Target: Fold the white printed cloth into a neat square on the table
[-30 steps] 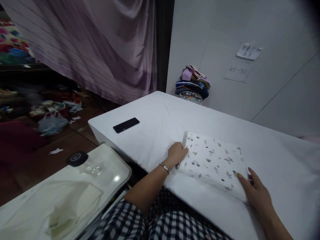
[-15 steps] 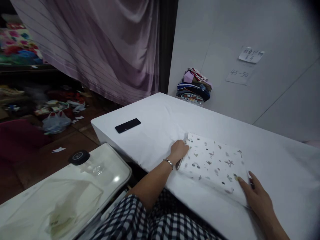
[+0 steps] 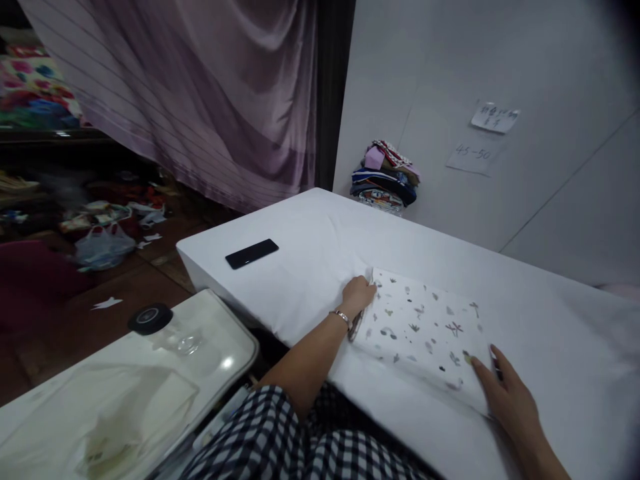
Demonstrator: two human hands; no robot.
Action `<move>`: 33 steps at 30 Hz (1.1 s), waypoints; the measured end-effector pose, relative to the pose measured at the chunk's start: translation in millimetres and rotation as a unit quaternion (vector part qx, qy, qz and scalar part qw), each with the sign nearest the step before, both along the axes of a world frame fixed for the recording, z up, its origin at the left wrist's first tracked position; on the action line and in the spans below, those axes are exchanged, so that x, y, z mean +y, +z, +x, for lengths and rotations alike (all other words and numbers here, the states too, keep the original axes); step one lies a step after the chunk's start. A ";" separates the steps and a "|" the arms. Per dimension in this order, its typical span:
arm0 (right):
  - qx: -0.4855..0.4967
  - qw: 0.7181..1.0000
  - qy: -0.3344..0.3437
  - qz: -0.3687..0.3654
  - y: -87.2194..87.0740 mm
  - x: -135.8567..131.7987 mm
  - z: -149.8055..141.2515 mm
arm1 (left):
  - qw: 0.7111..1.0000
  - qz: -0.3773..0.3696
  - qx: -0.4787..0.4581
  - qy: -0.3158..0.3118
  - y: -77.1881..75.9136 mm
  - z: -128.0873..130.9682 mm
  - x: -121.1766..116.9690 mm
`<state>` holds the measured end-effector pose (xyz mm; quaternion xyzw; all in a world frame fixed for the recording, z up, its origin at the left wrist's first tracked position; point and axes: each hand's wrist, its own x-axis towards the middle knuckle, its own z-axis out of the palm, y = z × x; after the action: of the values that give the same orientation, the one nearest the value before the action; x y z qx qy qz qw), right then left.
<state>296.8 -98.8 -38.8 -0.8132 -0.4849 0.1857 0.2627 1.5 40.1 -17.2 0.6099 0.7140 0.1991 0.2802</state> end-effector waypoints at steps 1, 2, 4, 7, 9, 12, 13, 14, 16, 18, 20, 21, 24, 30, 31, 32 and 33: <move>-0.002 1.000 0.004 0.003 0.0 0.3 0.1 | 1.000 -0.006 -0.007 -0.002 0.7 0.2 1.2; -0.006 1.000 0.009 0.008 -0.2 0.8 0.3 | 1.000 -0.016 -0.015 -0.004 1.7 0.7 2.7; -0.015 1.000 0.021 0.015 -0.9 2.2 0.8 | 0.999 -0.027 -0.020 -0.002 3.6 2.0 6.6; -0.021 0.999 0.025 0.013 -3.3 4.0 0.8 | 1.000 -0.013 0.002 0.017 3.3 4.0 11.6; -0.014 0.999 0.023 0.018 -5.3 4.3 0.2 | 1.000 0.005 0.019 0.018 0.4 5.0 12.9; 0.019 0.999 0.013 0.030 -5.4 4.7 1.2 | 0.999 0.026 0.033 0.008 -5.1 5.8 13.1; 0.036 0.999 0.007 0.033 -3.7 5.7 2.9 | 0.999 0.033 0.039 0.011 -6.6 5.9 13.4; 0.056 0.998 0.003 0.035 -1.2 7.3 5.3 | 0.998 0.039 0.045 0.013 -7.7 6.0 13.9; 0.083 0.996 0.001 0.034 6.5 12.6 12.1 | 0.997 0.060 0.055 0.010 -9.1 6.1 15.3; 0.078 0.996 0.017 0.039 15.7 20.3 19.0 | 0.996 0.066 0.058 0.009 -9.0 6.1 16.5; 0.068 0.996 0.043 0.031 24.2 29.8 23.1 | 0.996 0.064 0.058 0.005 -8.0 5.9 16.6; 0.066 0.996 0.056 0.019 27.6 35.1 23.7 | 0.996 0.063 0.058 0.003 -7.2 5.6 16.3; 0.047 0.996 0.079 -0.015 32.5 51.4 21.4 | 0.997 0.059 0.058 -0.002 -5.2 4.8 15.0; -0.004 0.998 0.059 -0.014 22.6 74.8 18.0 | 0.996 0.064 0.057 -0.005 -5.8 4.6 15.0; -0.015 0.998 0.057 -0.010 19.9 76.2 18.2 | 0.996 0.066 0.057 -0.005 -6.4 4.8 15.3; -0.026 0.998 0.055 -0.006 17.4 77.0 18.4 | 0.996 0.067 0.058 -0.005 -6.9 4.9 15.6; -0.036 0.998 0.055 -0.005 15.3 77.3 18.7 | 0.996 0.068 0.059 -0.006 -7.4 5.1 15.8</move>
<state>315.5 -21.6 -23.5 -0.7929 -0.5369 0.1731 0.2305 6.6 55.8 -24.6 0.6426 0.7104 0.2093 0.1964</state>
